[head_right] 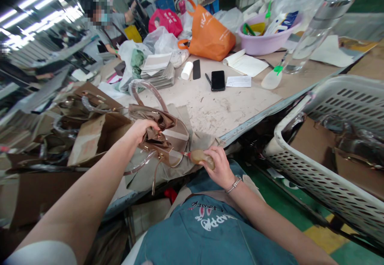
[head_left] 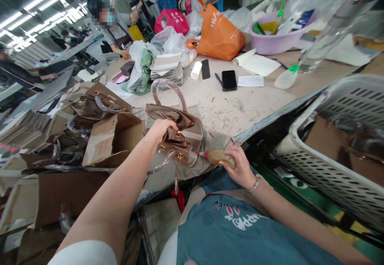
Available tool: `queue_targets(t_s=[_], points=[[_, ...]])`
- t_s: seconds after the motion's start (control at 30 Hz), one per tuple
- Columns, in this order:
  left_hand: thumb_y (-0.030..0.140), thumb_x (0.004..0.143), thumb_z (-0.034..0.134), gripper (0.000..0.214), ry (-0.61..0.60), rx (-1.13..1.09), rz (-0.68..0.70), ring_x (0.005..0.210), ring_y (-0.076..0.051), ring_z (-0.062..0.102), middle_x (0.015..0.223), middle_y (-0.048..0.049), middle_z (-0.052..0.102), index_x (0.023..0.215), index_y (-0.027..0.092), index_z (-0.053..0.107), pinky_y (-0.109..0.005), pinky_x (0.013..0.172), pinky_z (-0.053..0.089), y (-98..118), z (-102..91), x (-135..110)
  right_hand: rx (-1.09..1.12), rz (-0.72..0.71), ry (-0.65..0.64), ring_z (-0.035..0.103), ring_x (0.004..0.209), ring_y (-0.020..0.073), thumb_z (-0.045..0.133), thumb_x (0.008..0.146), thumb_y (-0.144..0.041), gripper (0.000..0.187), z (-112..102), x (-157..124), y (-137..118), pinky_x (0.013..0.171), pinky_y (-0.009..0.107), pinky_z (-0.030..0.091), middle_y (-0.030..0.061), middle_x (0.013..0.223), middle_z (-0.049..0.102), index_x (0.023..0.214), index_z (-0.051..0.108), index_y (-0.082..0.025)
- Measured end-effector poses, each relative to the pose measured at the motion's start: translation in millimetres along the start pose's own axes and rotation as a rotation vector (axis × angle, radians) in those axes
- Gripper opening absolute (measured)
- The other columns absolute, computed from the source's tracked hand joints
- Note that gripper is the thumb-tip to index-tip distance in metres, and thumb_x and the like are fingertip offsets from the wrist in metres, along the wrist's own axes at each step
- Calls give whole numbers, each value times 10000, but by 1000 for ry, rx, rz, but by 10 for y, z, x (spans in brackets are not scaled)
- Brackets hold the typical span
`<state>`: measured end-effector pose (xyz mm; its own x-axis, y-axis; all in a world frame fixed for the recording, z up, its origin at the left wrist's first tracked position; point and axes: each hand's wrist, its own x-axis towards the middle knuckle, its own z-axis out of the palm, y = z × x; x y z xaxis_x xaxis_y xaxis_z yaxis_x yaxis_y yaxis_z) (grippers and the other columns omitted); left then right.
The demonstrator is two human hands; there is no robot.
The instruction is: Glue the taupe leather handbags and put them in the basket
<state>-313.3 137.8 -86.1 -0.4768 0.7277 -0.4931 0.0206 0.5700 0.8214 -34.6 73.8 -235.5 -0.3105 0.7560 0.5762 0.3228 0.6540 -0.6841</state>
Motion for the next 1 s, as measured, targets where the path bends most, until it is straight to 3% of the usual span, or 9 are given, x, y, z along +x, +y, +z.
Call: queue_targets(t_s=[0.13,0.47,0.73,0.93,1.0], points=[[116,392,629,63,-15,8,11,448,-209,564,514,-89,622,453,105,619,-295,416,471,6,-2,0,29,51,-42,542,982,250,635,862,-274,337,86,-62,36,838,435,505,96,1032,535,1163,486,-248],[108,424,620,24,-18,34,-8,455,-199,567,497,-72,619,427,127,607,-288,420,494,22,24,24,-30,166,140,540,982,262,613,870,-335,280,92,128,186,868,455,480,91,1014,565,1109,507,-235],[61,498,610,49,-38,32,-38,478,-202,581,532,-94,629,471,102,616,-302,472,496,38,34,28,-38,192,81,584,935,235,606,874,-366,292,96,74,182,827,398,511,81,1008,589,1104,509,-215],[47,523,616,95,-16,61,44,468,-167,543,518,-48,597,484,129,588,-297,497,449,-23,48,87,-41,239,198,574,945,280,630,843,-398,347,81,163,306,851,463,486,117,1000,591,1093,534,-177],[44,513,618,94,-13,62,51,476,-155,544,529,-27,594,494,129,584,-282,505,441,-43,50,119,-55,295,177,582,941,293,625,818,-473,405,119,111,364,854,480,485,112,1004,597,1096,547,-189]])
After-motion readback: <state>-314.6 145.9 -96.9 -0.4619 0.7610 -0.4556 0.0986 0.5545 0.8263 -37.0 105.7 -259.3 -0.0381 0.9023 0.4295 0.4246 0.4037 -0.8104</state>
